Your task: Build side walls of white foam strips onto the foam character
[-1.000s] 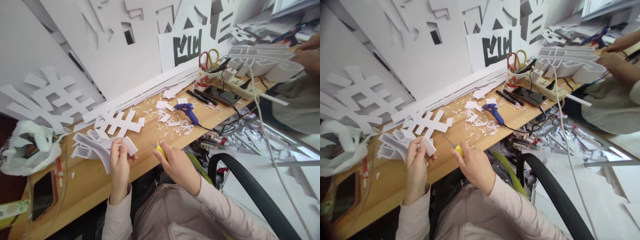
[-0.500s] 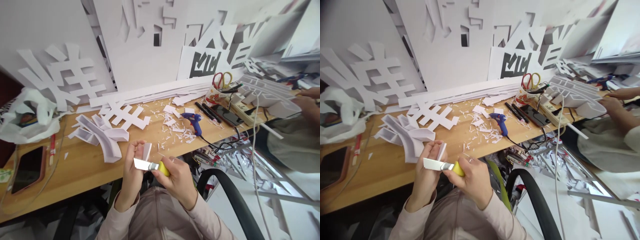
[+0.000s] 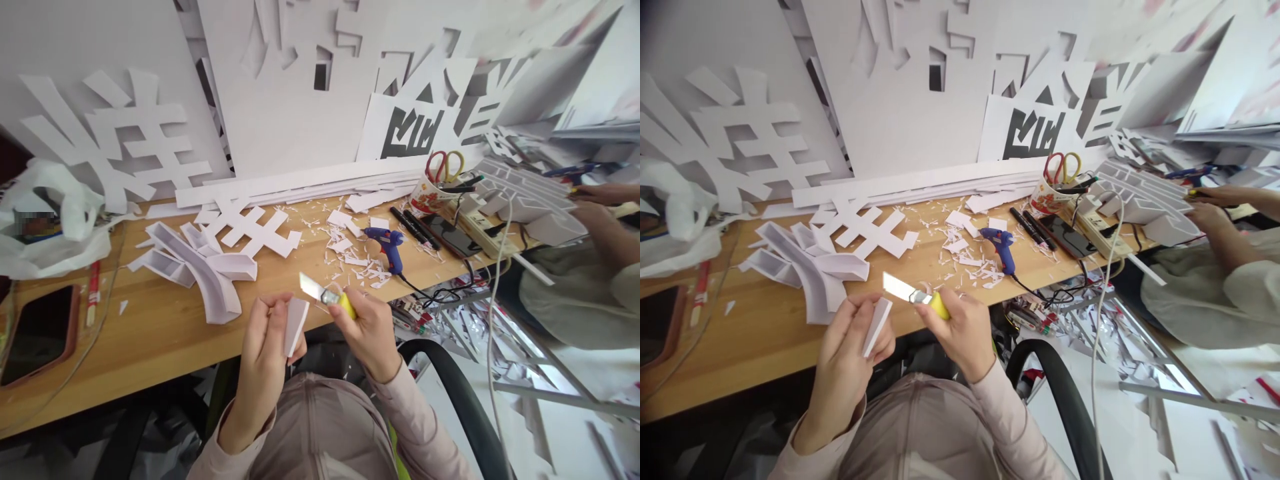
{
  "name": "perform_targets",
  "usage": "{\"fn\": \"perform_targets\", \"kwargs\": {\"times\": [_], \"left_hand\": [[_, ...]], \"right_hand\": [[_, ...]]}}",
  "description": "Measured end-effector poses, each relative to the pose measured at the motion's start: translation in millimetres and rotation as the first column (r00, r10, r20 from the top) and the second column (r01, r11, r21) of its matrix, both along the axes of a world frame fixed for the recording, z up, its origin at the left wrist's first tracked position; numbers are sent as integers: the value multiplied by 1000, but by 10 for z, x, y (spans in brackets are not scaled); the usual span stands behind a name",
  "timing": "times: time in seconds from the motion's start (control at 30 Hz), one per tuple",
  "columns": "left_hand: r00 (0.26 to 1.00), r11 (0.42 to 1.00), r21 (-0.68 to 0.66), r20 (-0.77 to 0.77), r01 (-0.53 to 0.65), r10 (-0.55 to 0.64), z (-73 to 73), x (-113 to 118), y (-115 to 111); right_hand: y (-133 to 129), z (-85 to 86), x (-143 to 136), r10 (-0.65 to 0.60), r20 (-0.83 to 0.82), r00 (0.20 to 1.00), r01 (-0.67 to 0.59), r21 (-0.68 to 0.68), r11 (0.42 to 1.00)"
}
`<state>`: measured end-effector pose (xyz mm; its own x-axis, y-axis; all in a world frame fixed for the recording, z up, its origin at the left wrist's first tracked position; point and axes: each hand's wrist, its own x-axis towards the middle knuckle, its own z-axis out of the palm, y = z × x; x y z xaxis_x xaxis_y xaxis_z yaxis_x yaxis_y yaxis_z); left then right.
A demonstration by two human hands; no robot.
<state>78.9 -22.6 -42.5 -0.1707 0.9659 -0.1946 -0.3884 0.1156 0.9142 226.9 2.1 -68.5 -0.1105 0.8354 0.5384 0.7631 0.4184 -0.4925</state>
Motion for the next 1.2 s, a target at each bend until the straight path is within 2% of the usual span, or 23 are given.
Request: {"fn": "perform_targets", "kwargs": {"times": [0.2,0.37,0.57,0.63,0.73,0.8,1.0,1.07,1.2], "left_hand": [[997,992,-103,-18,-77,76,-73,-28,30],[997,988,-130,-24,-80,77,-22,-56,48],[994,981,-161,10,-106,108,-33,-76,56],[995,990,-119,48,-79,86,-43,-73,30],[995,999,-23,84,-44,46,-37,-54,-26],[996,999,-6,74,-49,50,-29,-41,-39],[992,988,-113,58,-108,115,-32,-50,35],[991,982,-142,45,-121,128,-32,-64,35],[992,988,-116,47,-107,113,-28,-91,23]], "right_hand": [[-115,68,-82,171,43,984,-168,-52,984],[-103,50,-171,185,30,982,-183,-69,981],[15,19,-170,192,44,980,-192,-10,981],[82,0,-125,171,37,985,-170,-23,985],[193,-18,-15,41,5,999,-41,-94,995],[221,-10,32,-2,-18,1000,-1,-122,993],[37,58,-121,243,-28,970,-244,-104,964],[7,62,-169,263,-30,964,-265,-92,960],[53,49,-173,266,-8,964,-266,-86,960]]}}
